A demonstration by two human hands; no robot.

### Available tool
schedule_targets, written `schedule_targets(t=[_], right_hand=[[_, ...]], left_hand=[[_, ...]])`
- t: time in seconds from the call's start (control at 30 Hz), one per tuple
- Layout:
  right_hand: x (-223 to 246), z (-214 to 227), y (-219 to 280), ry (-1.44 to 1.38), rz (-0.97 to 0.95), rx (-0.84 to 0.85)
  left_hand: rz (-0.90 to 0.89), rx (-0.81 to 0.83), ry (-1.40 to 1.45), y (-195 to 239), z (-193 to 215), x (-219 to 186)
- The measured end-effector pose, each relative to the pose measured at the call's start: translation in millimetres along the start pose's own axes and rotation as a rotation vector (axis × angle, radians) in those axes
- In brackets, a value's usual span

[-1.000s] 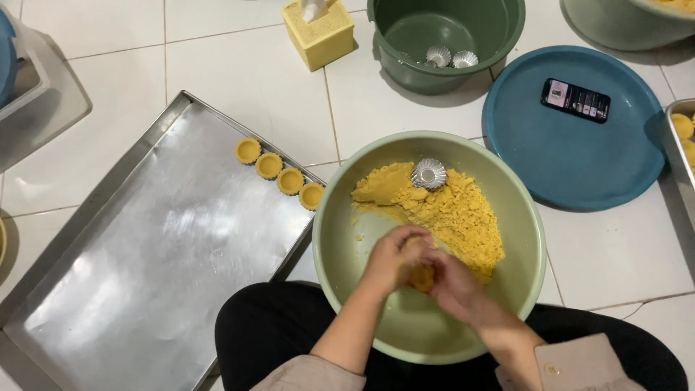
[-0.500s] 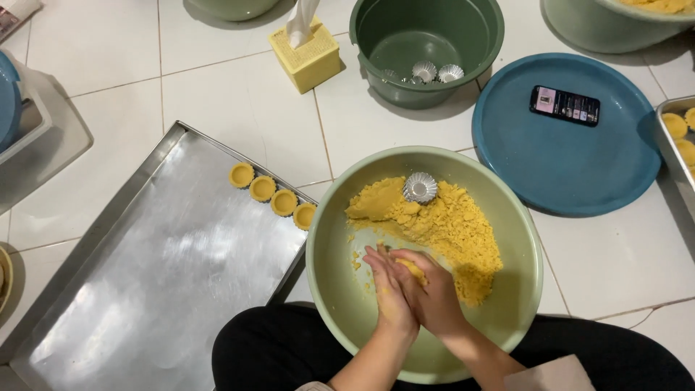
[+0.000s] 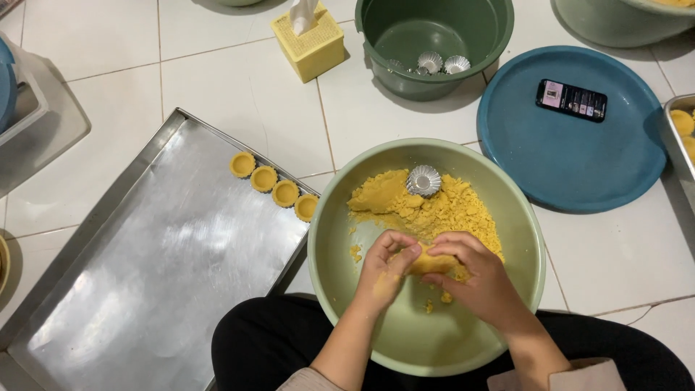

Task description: The person sits on the floor and repeatedly takes small portions of yellow dough from a bowl, presses them into fluted metal molds to form small tart shells, and places the finished cups in a row on a metal baking tray.

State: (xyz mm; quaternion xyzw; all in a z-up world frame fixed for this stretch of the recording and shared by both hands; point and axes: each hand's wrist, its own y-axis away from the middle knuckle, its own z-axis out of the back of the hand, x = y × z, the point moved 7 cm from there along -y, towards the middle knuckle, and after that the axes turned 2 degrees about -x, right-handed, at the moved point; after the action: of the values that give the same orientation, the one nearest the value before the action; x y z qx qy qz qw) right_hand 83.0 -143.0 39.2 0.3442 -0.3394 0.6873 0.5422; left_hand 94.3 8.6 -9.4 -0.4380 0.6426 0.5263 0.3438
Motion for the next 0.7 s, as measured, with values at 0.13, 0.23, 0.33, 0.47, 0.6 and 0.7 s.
schedule_targets(t=[0.13, 0.23, 0.33, 0.47, 0.6, 0.7], right_hand=[[1.6, -10.8, 4.4, 0.035, 0.002, -0.047], [-33.5, -20.8, 5.9, -0.417, -0.406, -0.102], [-33.0, -29.9, 4.7, -0.439, -0.610, 0.133], [4.6, -30.0, -14.5, -0.169, -0.425, -0.009], [46.7, -57.1, 0.6, -0.149, 0.062, 0.027], [41.7, -58.1, -10.9, 0.029, 0.026, 0.173]], left_hand=[[0.074, 0.095, 0.052, 7.5, -18.1, -1.5], [0.078, -0.014, 0.437, 0.5, -13.0, 25.8], [0.064, -0.094, 0.802, -16.0, 0.1, 37.3], [0.173, -0.001, 0.484, 7.5, -29.4, 11.1], [0.332, 0.025, 0.443, 10.0, -38.5, 52.9], [0.294, 0.049, 0.529, 5.6, -35.5, 46.2]])
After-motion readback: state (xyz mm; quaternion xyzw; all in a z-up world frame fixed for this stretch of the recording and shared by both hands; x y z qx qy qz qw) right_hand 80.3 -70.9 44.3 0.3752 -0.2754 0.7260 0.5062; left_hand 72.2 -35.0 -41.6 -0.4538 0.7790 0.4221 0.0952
